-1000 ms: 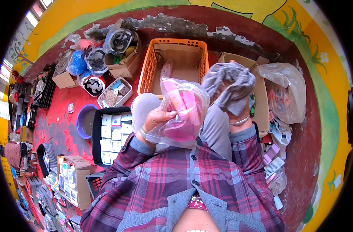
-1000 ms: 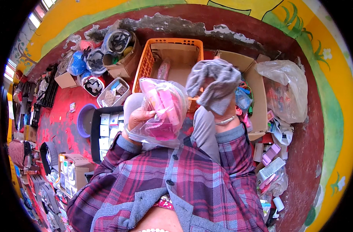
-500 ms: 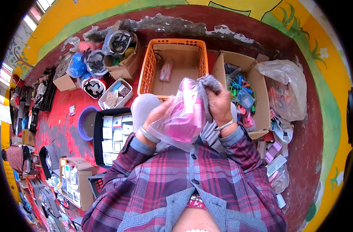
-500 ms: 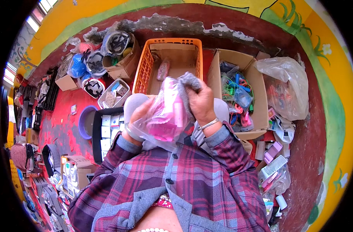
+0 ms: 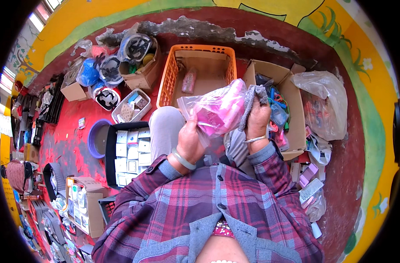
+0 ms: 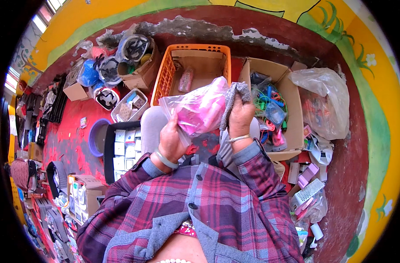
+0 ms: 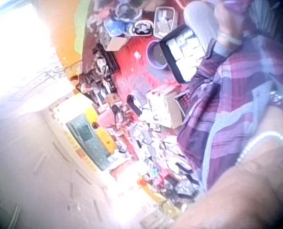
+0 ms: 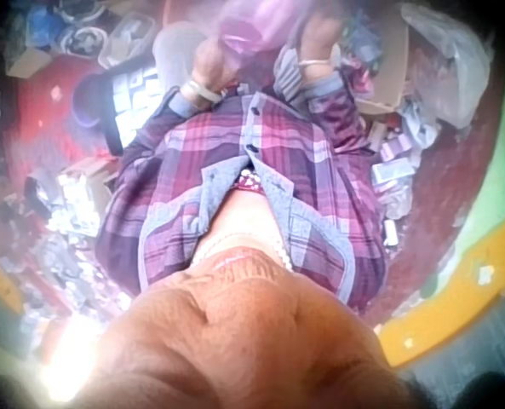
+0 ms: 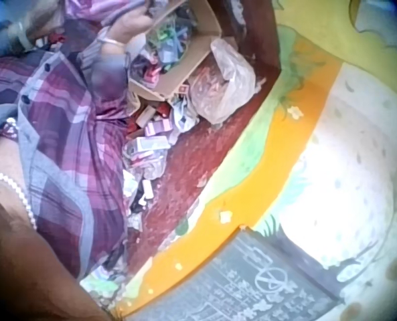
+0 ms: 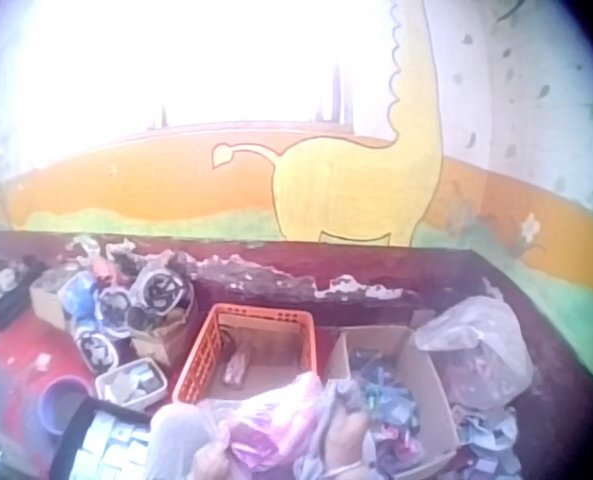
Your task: The person picks up several packaged items from a crate, cleans them with a cloth, and places them into a cardboard box.
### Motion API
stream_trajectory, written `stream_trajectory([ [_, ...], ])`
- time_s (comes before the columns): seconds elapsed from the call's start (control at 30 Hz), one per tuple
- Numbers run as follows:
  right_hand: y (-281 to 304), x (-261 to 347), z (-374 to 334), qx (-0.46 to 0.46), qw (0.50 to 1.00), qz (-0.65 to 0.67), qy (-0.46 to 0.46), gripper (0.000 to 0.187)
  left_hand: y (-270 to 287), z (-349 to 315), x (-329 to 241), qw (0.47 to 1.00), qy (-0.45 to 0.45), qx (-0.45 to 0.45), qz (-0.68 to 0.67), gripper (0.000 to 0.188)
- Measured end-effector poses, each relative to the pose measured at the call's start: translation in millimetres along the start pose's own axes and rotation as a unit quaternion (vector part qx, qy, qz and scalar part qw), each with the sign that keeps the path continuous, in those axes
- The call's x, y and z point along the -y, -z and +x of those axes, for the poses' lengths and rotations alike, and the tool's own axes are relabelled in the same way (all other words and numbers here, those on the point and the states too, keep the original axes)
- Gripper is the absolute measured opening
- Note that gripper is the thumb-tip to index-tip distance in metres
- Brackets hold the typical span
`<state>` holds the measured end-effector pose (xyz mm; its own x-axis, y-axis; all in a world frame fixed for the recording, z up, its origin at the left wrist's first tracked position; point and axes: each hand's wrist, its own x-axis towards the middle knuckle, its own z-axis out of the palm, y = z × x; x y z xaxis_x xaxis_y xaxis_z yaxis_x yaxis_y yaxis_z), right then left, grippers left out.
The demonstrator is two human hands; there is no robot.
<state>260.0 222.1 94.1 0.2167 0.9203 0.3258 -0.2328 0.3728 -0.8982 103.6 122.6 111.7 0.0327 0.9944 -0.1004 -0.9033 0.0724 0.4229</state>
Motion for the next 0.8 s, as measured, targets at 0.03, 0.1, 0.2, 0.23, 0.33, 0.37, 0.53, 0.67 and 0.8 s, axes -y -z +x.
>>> stream_trajectory([
  [0.03, 1, 0, -1, -0.002, 1.0, 0.015, -0.01, 0.019, -3, 0, -2, 1.0, -0.02, -0.001, 0.013, 0.046],
  [0.1, 4, -2, -2, -0.013, 0.999, -0.052, -0.001, 0.018, -9, -1, -6, 0.997, -0.061, -0.004, 0.038, 0.047],
  [0.2, 2, -4, -6, -0.006, 1.0, 0.026, -0.017, 0.018, -6, 1, -14, 0.999, -0.052, 0.016, -0.002, 0.046],
  [0.23, 1, -3, -6, -0.023, 1.0, 0.008, -0.016, 0.019, -5, 0, -17, 0.998, -0.052, 0.027, 0.003, 0.045],
  [0.33, 4, 0, -8, -0.011, 0.99, 0.094, -0.106, 0.025, -6, -3, -24, 0.998, -0.051, 0.044, 0.013, 0.045],
  [0.37, 4, -1, -7, -0.013, 0.987, 0.106, -0.116, 0.024, -9, -4, -25, 0.998, -0.05, 0.039, 0.012, 0.045],
  [0.53, 13, -4, -3, -0.061, 0.982, 0.091, -0.157, 0.025, -9, -9, -33, 0.992, -0.082, 0.005, 0.092, 0.042],
  [0.67, 68, 3, 33, -0.014, 0.942, 0.215, -0.255, 0.03, -15, -17, -69, 0.981, -0.127, 0.027, 0.145, 0.04],
  [0.8, 45, 61, 33, 0.142, 0.897, 0.35, -0.229, 0.05, -10, -16, -89, 0.925, -0.085, 0.06, 0.366, 0.038],
])
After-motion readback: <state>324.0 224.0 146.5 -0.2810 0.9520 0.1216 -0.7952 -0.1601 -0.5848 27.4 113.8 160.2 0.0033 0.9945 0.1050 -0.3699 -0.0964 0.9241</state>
